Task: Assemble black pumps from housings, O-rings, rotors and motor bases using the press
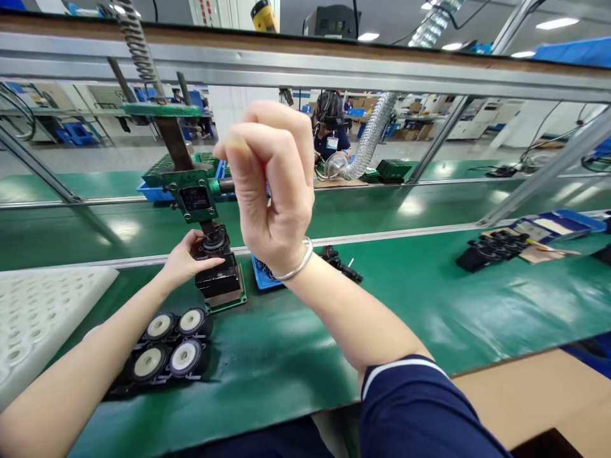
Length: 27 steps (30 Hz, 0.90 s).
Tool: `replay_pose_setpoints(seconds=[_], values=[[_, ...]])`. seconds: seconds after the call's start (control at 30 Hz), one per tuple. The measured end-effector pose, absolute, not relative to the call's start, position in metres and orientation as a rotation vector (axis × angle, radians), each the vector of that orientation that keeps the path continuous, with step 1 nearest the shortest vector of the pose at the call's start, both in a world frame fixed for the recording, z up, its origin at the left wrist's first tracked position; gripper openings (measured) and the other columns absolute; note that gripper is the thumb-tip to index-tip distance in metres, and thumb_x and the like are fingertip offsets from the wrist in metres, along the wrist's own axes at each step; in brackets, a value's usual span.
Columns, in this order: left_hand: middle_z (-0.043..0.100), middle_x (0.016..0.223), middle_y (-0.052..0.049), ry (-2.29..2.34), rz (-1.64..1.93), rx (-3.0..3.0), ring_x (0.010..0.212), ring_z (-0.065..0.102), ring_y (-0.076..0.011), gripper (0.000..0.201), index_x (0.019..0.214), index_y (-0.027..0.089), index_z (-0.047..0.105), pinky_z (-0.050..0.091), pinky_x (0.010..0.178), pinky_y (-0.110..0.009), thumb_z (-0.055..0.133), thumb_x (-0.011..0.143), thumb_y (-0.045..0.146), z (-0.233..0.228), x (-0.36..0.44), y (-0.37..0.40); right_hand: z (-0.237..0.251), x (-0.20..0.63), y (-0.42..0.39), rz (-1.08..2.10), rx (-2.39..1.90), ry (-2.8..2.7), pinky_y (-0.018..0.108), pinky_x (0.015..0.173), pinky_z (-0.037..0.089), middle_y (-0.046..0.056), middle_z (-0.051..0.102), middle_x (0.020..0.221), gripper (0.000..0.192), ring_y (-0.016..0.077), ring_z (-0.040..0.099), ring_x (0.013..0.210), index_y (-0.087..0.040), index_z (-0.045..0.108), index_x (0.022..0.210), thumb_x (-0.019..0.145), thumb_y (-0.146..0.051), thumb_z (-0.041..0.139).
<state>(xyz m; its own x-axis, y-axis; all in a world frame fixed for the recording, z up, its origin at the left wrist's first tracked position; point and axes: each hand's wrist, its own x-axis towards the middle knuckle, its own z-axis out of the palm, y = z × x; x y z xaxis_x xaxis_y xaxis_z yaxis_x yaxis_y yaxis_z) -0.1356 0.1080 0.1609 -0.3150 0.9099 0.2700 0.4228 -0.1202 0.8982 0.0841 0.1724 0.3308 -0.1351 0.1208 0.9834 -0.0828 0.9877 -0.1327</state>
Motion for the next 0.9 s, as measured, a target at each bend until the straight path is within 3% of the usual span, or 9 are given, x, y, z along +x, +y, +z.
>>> replay_pose_setpoints(seconds=[0.1,0.2,0.37,0.5,0.7,0.8,0.9], values=[[0.07,0.103,-0.004,1.747,1.402,1.489,0.1,0.069,-0.0237,0.062,0.101,0.022,0.047,0.055,0.093,-0.038,0.086,0.059,0.047,0.162,-0.139,0.107,0.338,0.078,0.178,0.076,0.191,-1.503,0.034,0.096,0.058,0.002,0.055,0.099,0.019,0.0144,0.061,0.103,-0.023,0.052,0.098,0.106,-0.027,0.036],[0.069,0.106,-0.004,1.747,1.382,1.5,0.104,0.068,-0.0249,0.064,0.102,0.022,0.047,0.053,0.097,-0.04,0.087,0.058,0.045,0.161,-0.143,0.105,0.349,0.073,0.182,0.03,0.335,-1.55,0.027,0.097,0.057,-0.002,0.057,0.093,0.018,0.0094,0.064,0.093,-0.022,0.054,0.098,0.106,-0.02,0.038],[0.069,0.11,-0.006,1.62,1.371,1.512,0.107,0.067,-0.0249,0.062,0.105,0.022,0.046,0.05,0.102,-0.044,0.086,0.061,0.042,0.159,-0.146,0.105,0.331,0.082,0.164,0.137,-0.001,-1.5,0.033,0.097,0.058,0.003,0.06,0.1,0.023,0.016,0.061,0.108,-0.026,0.057,0.098,0.106,-0.033,0.037],[0.069,0.108,-0.005,1.633,1.362,1.501,0.106,0.067,-0.0258,0.062,0.102,0.022,0.046,0.052,0.1,-0.045,0.087,0.06,0.043,0.161,-0.147,0.105,0.325,0.082,0.16,0.166,-0.003,-1.57,0.033,0.092,0.059,0.005,0.059,0.102,0.032,0.0176,0.061,0.111,-0.024,0.057,0.1,0.106,-0.042,0.032],[0.07,0.111,-0.004,1.579,1.362,1.531,0.107,0.068,-0.0248,0.06,0.106,0.024,0.048,0.054,0.098,-0.042,0.086,0.063,0.041,0.156,-0.151,0.105,0.331,0.084,0.16,0.141,0.152,-1.443,0.034,0.096,0.058,0.004,0.062,0.098,0.016,0.0186,0.062,0.109,-0.023,0.063,0.097,0.101,-0.021,0.047],[0.07,0.111,-0.004,1.592,1.375,1.511,0.108,0.067,-0.0245,0.059,0.104,0.024,0.047,0.053,0.098,-0.041,0.087,0.063,0.038,0.157,-0.152,0.106,0.353,0.076,0.167,0.272,0.267,-1.48,0.025,0.077,0.059,-0.001,0.062,0.083,0.019,0.0109,0.065,0.083,-0.019,0.063,0.086,0.1,-0.021,0.051],[0.07,0.108,-0.003,1.603,1.367,1.503,0.108,0.067,-0.0243,0.06,0.102,0.024,0.047,0.052,0.099,-0.041,0.088,0.06,0.037,0.159,-0.152,0.106,0.366,0.066,0.175,0.497,0.472,-1.479,0.018,0.044,0.042,-0.006,0.052,0.059,0.034,0.0029,0.046,0.043,-0.016,0.057,0.068,0.101,-0.017,0.049]])
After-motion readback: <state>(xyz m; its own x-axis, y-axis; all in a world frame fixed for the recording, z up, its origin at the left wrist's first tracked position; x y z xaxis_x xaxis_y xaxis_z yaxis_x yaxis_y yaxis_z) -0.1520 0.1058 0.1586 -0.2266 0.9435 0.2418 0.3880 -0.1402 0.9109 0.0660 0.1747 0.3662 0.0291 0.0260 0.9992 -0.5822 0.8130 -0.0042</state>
